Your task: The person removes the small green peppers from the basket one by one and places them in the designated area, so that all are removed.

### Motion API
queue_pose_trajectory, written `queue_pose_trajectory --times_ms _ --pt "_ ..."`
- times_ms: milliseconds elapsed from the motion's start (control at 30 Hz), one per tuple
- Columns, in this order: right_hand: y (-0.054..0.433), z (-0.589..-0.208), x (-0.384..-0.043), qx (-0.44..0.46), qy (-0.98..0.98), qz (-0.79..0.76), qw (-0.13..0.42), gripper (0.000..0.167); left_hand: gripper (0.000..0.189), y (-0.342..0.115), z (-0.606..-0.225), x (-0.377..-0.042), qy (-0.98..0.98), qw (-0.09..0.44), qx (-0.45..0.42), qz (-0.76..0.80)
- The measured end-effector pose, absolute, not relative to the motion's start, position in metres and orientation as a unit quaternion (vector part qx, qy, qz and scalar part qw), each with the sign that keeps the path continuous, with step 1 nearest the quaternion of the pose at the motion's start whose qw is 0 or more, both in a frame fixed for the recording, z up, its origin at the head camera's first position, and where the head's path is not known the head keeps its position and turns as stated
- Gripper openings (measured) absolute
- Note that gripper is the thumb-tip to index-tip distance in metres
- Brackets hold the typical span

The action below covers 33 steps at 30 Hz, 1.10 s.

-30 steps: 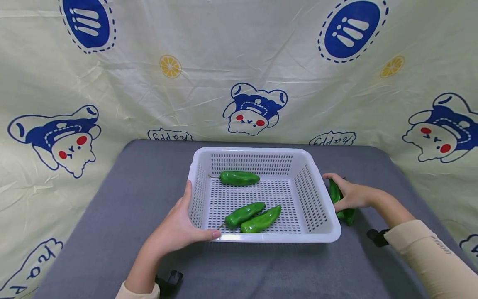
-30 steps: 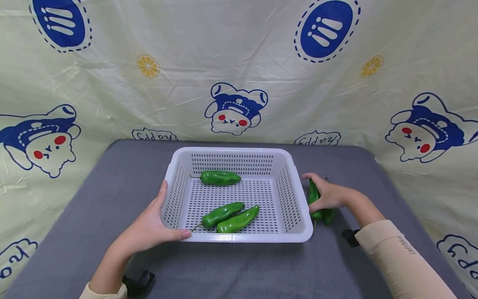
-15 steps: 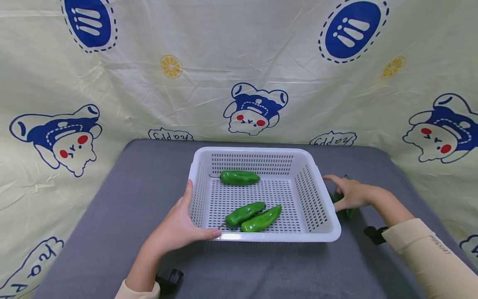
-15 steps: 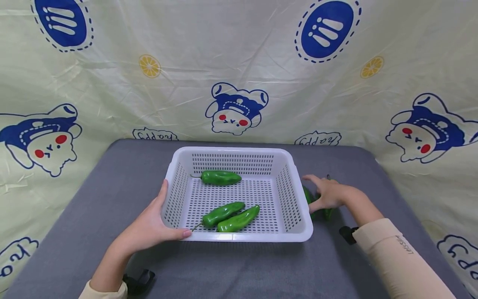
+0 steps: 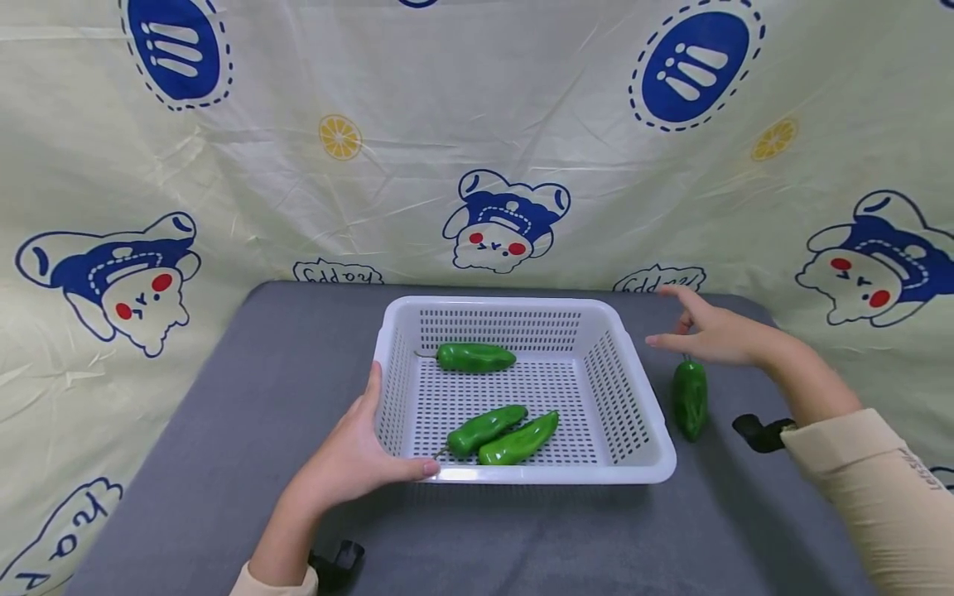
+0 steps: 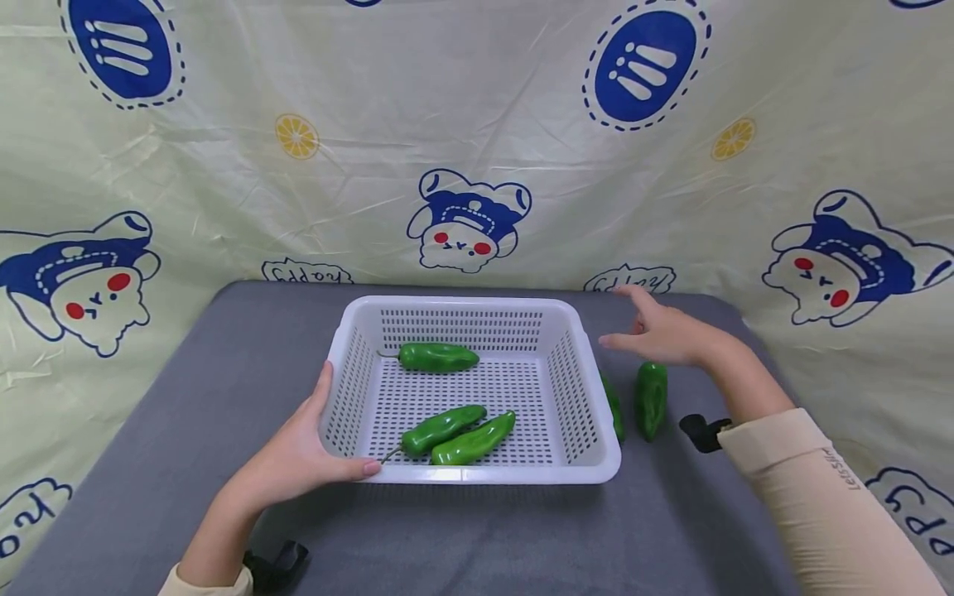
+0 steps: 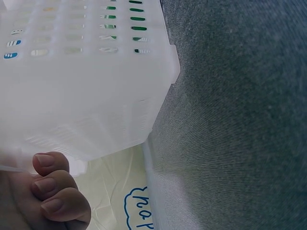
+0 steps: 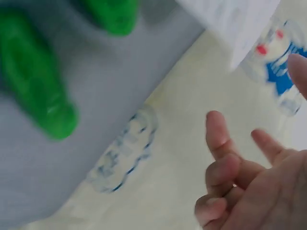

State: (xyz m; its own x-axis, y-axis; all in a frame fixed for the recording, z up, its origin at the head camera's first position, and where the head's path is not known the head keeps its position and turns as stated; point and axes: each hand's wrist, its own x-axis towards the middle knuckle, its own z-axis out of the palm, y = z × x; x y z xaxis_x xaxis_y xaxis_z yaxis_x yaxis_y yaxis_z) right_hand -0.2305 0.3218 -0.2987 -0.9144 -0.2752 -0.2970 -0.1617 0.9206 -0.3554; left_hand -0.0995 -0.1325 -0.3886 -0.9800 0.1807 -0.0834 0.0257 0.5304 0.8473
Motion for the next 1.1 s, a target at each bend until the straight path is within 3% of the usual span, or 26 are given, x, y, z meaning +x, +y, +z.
queue_pose_trajectory --times_ms 267,533,800,1100 --pt "0.251 -0.292 -0.205 -0.147 0.944 -0.191 0.225 0.107 0.147 -0.132 -0.388 -0.098 0.862 0.083 0.061 0.497" --pt "0.204 -0.303 -0.187 -0.187 0.944 -0.124 0.242 0.104 0.146 -0.131 -0.388 -0.098 0.854 0.076 0.076 0.509" --pt "0.166 -0.314 -0.18 -0.194 0.936 -0.029 0.293 0.108 0.147 -0.134 -0.387 -0.098 0.865 0.075 0.062 0.492" --pt "0.14 -0.338 -0.186 -0.175 0.917 -0.042 0.356 0.105 0.144 -0.131 -0.389 -0.097 0.859 0.079 0.071 0.501"
